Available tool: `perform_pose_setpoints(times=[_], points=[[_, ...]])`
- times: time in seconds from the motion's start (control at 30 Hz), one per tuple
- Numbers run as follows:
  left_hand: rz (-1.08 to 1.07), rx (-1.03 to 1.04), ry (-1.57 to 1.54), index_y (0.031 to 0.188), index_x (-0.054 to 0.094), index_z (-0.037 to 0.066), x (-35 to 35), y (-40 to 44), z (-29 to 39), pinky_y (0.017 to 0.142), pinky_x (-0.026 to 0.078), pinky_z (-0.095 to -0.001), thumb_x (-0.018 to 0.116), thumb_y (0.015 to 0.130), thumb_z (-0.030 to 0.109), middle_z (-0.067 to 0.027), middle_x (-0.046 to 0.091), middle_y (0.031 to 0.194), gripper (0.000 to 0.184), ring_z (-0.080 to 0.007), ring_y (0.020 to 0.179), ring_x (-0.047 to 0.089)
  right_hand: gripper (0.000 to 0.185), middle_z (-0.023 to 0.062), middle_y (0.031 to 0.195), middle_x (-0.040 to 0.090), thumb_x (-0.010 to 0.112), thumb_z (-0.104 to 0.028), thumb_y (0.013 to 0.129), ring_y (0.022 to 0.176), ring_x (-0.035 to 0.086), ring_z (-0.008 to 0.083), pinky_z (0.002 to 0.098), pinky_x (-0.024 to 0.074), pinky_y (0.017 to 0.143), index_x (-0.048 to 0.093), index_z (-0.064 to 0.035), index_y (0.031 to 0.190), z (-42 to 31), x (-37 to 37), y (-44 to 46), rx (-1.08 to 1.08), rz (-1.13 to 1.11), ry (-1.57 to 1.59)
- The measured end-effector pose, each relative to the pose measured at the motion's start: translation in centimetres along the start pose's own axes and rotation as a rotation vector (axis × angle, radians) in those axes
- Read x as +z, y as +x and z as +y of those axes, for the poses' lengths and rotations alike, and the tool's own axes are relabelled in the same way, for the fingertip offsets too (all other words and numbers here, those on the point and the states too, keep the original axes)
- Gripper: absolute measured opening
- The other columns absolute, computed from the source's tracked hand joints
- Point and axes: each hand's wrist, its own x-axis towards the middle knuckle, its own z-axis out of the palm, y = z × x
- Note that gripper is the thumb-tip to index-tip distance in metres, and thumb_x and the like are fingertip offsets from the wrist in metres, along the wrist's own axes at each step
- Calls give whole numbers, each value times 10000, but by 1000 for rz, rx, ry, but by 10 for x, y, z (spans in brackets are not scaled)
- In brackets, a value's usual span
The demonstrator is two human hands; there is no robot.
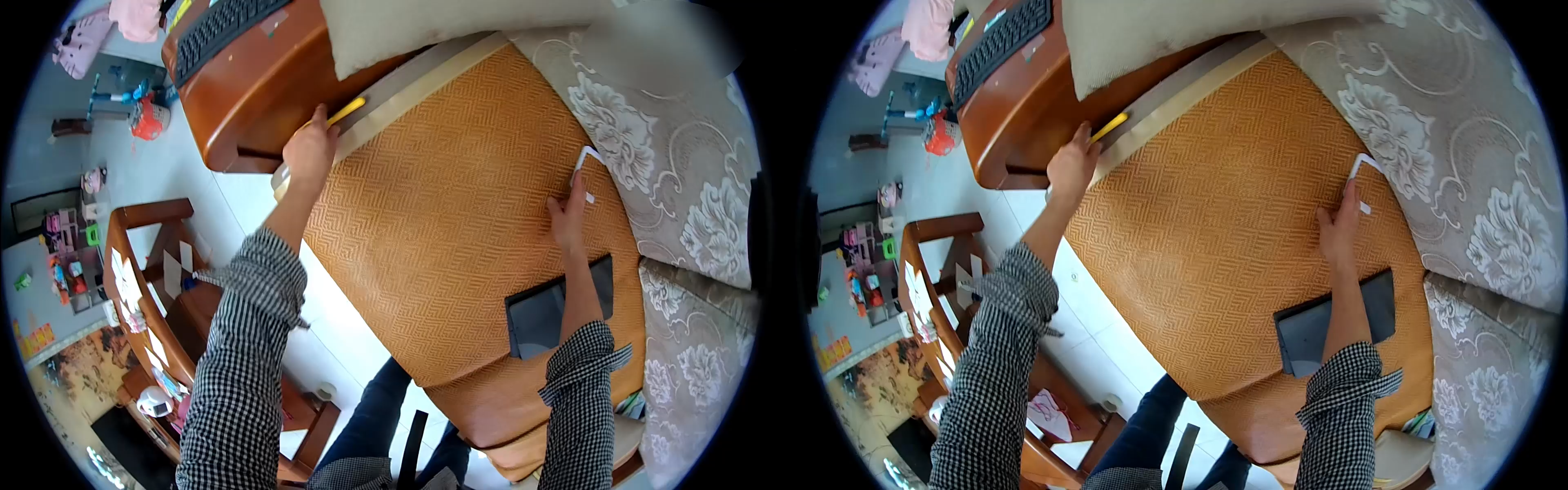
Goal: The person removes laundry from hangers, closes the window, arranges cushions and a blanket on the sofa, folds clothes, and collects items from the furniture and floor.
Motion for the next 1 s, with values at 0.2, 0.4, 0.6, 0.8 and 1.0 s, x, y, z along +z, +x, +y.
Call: perform_pose_setpoints(times=[0.2, 0.4, 0.6, 0.8, 1.0], points=[[3, 65, 126, 697, 554, 81, 1, -5, -5, 489, 480, -389, 563, 766, 257, -135, 600, 645, 189, -288, 596, 604, 647, 174, 1311, 272, 522, 59, 787, 1072, 390, 309, 347, 388, 807, 240, -79, 1353, 7, 11, -1, -281, 71, -399], [77, -100, -252, 719, 587, 58, -25, -131, -42, 482, 459, -392, 632, 703, 225, -126, 567, 589, 174, -298, 536, 575, 439, 229, 1226, 390, 447, 69, 789, 1031, 430, 366, 427, 393, 838, 419, 15, 1223, 4, 12, -30, -397, 10, -768], [-51, -426, -435, 771, 587, 76, 9, -218, -15, 476, 456, -380, 608, 737, 293, -106, 577, 680, 221, -254, 559, 585, 311, 168, 964, 534, 511, 23, 764, 896, 491, 331, 373, 423, 752, 533, -19, 1072, -89, 58, -196, -271, -101, -361], [-238, -693, -828, 762, 605, 4, -31, -310, -13, 606, 469, -422, 604, 705, 385, -194, 599, 727, 385, -353, 690, 587, 90, 4, 741, 487, 521, -8, 817, 646, 449, 84, 217, 366, 557, 539, -32, 902, -143, 84, -357, -78, -552, 351], [-22, -1604, -1555, 956, 537, -124, -100, -504, -126, 469, 454, -286, 677, 718, 338, -131, 597, 699, 539, -169, 562, 576, 96, -24, 675, 465, 538, -91, 830, 589, 435, 44, 195, 347, 493, 542, -24, 899, -249, 66, -422, 41, -833, 149]])
